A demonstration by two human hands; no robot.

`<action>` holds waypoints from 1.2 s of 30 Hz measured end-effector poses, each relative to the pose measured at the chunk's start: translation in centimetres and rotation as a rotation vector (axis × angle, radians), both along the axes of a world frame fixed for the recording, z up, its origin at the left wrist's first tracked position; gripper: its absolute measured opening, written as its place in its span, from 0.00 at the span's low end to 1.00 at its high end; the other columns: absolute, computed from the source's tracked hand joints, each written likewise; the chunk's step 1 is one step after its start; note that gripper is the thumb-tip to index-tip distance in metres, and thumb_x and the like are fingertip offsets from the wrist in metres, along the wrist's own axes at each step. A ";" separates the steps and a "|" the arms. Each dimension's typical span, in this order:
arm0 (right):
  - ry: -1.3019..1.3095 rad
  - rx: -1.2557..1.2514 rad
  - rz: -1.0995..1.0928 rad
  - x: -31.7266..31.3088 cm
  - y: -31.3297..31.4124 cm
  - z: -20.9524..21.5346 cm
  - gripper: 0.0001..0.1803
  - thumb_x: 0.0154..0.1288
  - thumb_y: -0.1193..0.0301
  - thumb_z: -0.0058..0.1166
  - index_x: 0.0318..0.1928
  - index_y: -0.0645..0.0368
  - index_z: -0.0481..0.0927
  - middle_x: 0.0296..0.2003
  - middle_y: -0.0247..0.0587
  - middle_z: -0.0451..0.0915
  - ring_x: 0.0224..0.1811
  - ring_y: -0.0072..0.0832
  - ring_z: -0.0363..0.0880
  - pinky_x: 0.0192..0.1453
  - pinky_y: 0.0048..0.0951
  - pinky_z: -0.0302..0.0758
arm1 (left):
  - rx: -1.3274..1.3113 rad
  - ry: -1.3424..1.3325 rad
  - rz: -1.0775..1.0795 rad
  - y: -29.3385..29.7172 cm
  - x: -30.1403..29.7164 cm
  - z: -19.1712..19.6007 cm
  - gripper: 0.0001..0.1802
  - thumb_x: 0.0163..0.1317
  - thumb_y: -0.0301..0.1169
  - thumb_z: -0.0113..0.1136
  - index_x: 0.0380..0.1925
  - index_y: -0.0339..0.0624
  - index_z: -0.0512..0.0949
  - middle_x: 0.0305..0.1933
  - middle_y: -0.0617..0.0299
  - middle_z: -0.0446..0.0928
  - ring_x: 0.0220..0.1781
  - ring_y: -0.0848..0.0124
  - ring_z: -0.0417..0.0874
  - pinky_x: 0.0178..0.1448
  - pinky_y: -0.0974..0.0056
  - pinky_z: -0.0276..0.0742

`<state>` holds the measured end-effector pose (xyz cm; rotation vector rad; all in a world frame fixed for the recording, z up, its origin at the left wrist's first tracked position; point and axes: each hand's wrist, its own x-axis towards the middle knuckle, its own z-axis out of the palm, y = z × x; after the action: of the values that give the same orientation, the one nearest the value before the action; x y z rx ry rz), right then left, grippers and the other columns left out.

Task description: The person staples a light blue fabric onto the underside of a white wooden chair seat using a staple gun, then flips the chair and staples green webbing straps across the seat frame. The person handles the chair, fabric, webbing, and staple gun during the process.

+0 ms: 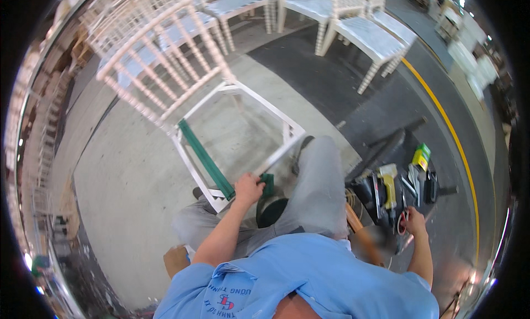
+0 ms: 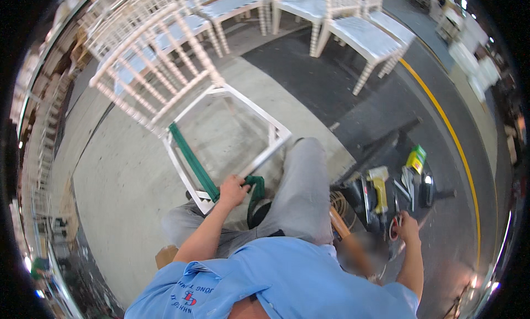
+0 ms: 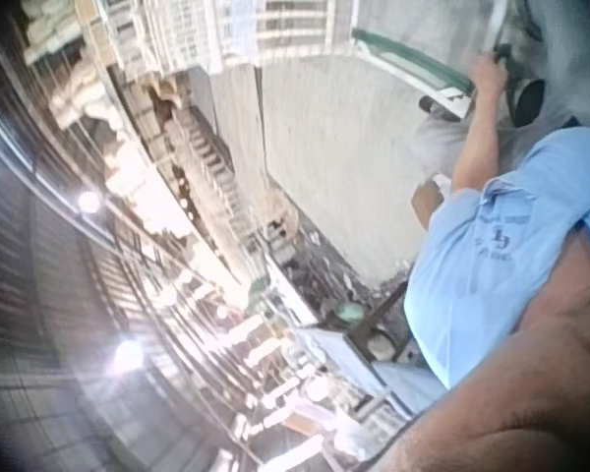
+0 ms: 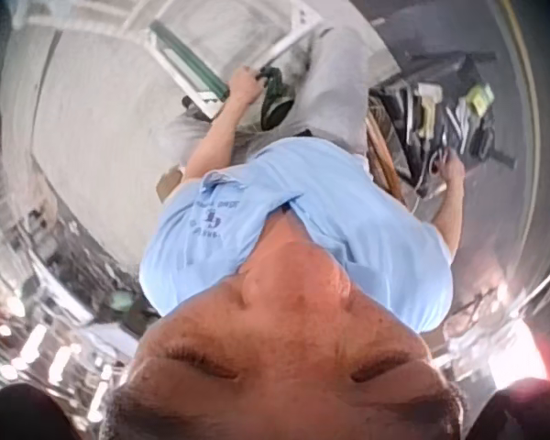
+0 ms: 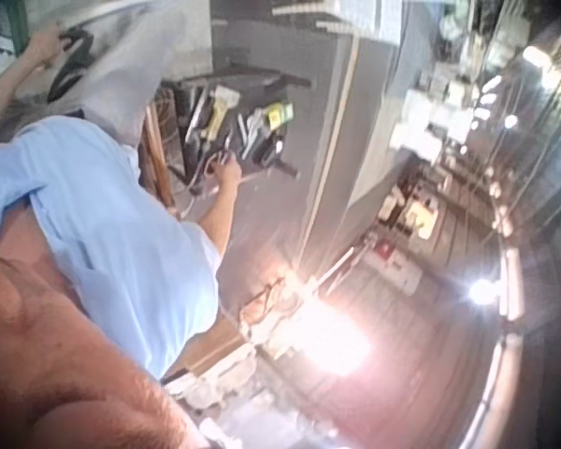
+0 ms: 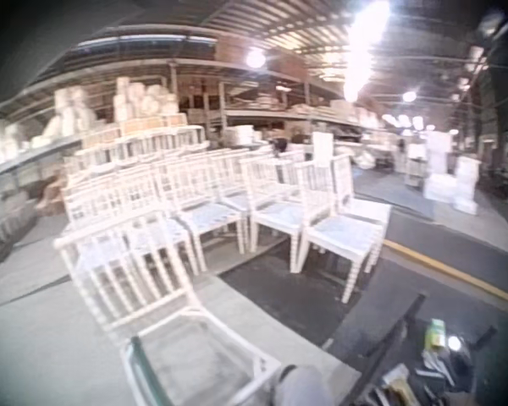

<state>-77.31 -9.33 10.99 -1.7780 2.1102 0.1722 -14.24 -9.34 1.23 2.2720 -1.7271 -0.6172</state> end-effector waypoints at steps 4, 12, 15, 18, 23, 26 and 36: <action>0.030 0.136 -0.025 -0.3 -2.8 2.8 0.34 0.47 0.71 0.76 0.58 0.58 0.83 0.41 0.55 0.87 0.45 0.51 0.87 0.53 0.46 0.82 | 0.103 0.039 0.000 4.0 0.2 0.6 0.19 0.60 0.46 0.70 0.44 0.48 0.89 0.55 0.47 0.81 0.58 0.47 0.82 0.61 0.45 0.78; -0.314 -0.176 0.153 9.3 -11.2 5.0 0.27 0.57 0.72 0.71 0.59 0.61 0.82 0.36 0.45 0.86 0.38 0.35 0.86 0.47 0.35 0.81 | 0.173 0.345 0.092 6.7 0.8 4.4 0.20 0.63 0.46 0.69 0.45 0.41 0.88 0.45 0.49 0.85 0.46 0.52 0.86 0.52 0.51 0.80; -0.554 -0.251 0.268 16.5 -14.4 4.7 0.22 0.64 0.72 0.67 0.58 0.59 0.82 0.36 0.40 0.86 0.39 0.27 0.84 0.48 0.30 0.80 | -0.134 0.955 0.505 2.8 1.2 10.9 0.16 0.68 0.38 0.69 0.40 0.32 0.87 0.30 0.68 0.80 0.36 0.80 0.75 0.39 0.65 0.74; -1.068 -0.054 0.349 28.8 -16.7 4.7 0.21 0.70 0.71 0.65 0.61 0.61 0.82 0.47 0.36 0.86 0.48 0.23 0.83 0.54 0.26 0.79 | -0.466 0.868 0.485 -1.3 3.2 19.2 0.16 0.70 0.36 0.67 0.45 0.31 0.87 0.33 0.71 0.83 0.37 0.81 0.77 0.40 0.68 0.75; -1.559 0.395 0.646 47.8 -12.3 8.6 0.30 0.71 0.72 0.65 0.71 0.59 0.73 0.56 0.39 0.83 0.59 0.28 0.80 0.65 0.34 0.75 | -0.672 0.983 0.345 -3.5 4.0 27.4 0.12 0.73 0.33 0.65 0.46 0.35 0.86 0.41 0.62 0.87 0.40 0.76 0.85 0.48 0.68 0.81; -1.538 0.636 0.650 50.3 -10.3 6.8 0.21 0.69 0.79 0.64 0.62 0.60 0.79 0.46 0.33 0.85 0.49 0.23 0.82 0.56 0.29 0.78 | -0.780 1.115 0.365 -3.5 3.8 29.3 0.12 0.75 0.33 0.63 0.48 0.35 0.85 0.41 0.60 0.88 0.40 0.74 0.87 0.47 0.67 0.83; -0.823 0.429 0.925 44.6 -9.6 2.6 0.19 0.72 0.73 0.62 0.62 0.63 0.82 0.53 0.38 0.86 0.54 0.27 0.83 0.62 0.33 0.77 | -0.811 1.403 0.631 -1.0 4.9 23.5 0.11 0.78 0.31 0.56 0.49 0.36 0.81 0.44 0.56 0.87 0.43 0.66 0.89 0.50 0.60 0.85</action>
<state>-32.68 -18.96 13.56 -1.9277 0.5695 0.0882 -9.30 -10.30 24.71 1.0704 -0.3728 -0.8075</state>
